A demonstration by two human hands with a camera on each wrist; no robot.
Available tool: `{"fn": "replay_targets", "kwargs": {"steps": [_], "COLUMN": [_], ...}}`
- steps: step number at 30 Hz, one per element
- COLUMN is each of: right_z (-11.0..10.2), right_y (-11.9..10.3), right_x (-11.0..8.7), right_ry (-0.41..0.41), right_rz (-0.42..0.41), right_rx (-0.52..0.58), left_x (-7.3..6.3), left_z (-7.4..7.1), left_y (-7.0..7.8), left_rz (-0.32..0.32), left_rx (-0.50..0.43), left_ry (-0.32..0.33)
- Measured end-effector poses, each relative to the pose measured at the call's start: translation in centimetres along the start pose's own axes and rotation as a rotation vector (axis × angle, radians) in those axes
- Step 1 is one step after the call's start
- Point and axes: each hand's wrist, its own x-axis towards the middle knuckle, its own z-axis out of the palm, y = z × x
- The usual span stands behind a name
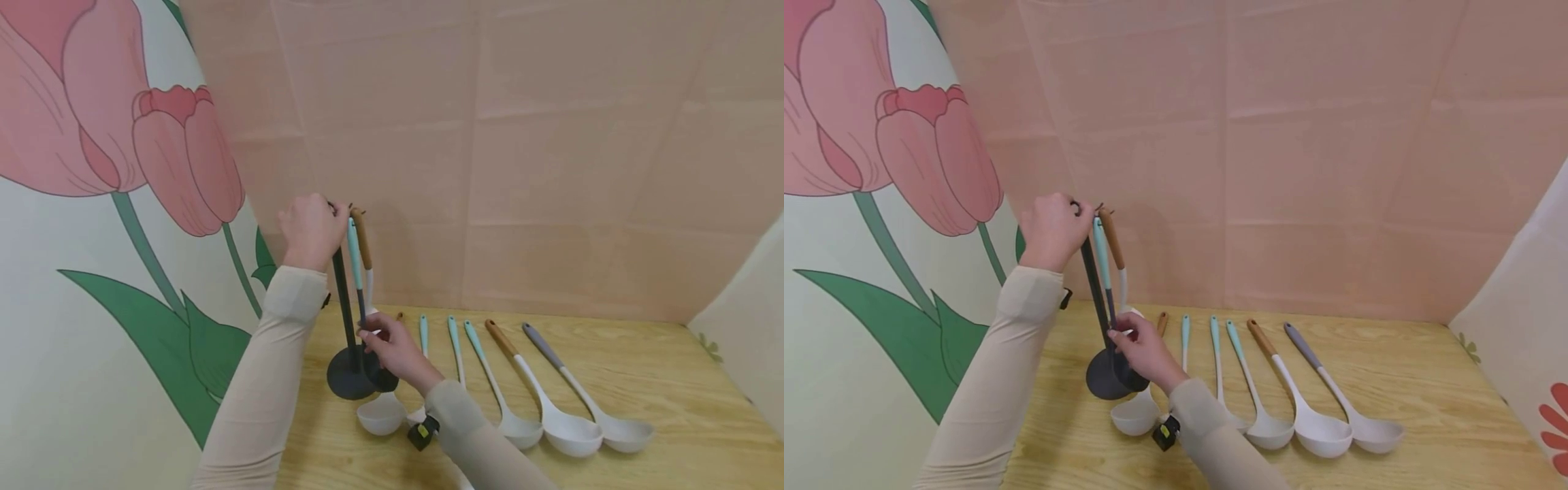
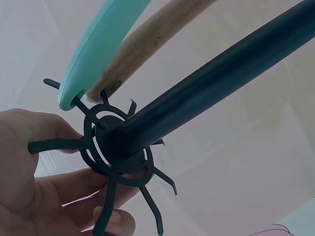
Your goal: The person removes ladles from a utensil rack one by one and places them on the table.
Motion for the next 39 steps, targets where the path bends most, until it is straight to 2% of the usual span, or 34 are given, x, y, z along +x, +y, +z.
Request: {"fn": "replay_targets", "kwargs": {"steps": [10, 23, 28, 39], "right_z": [-0.3, -0.7, -1.0, -1.2], "right_y": [-0.3, -0.6, -0.8, -1.3], "right_x": [-0.5, -1.1, -1.1, -1.5], "right_ry": [0.022, 0.001, -0.022, -0.042], "right_rz": [-0.035, -0.070, -0.061, -0.058], "right_rx": [-0.031, 0.007, 0.026, 0.029], "left_x": [0.1, 0.3, 0.2, 0.2], "left_z": [0.1, 0.3, 0.2, 0.4], "left_y": [-0.2, -0.4, -0.3, -0.3], "left_rz": [0.003, 0.023, 0.020, 0.037], "left_rx": [0.002, -0.021, -0.032, -0.040], "left_ry": [-0.015, 0.002, -0.013, -0.002]}}
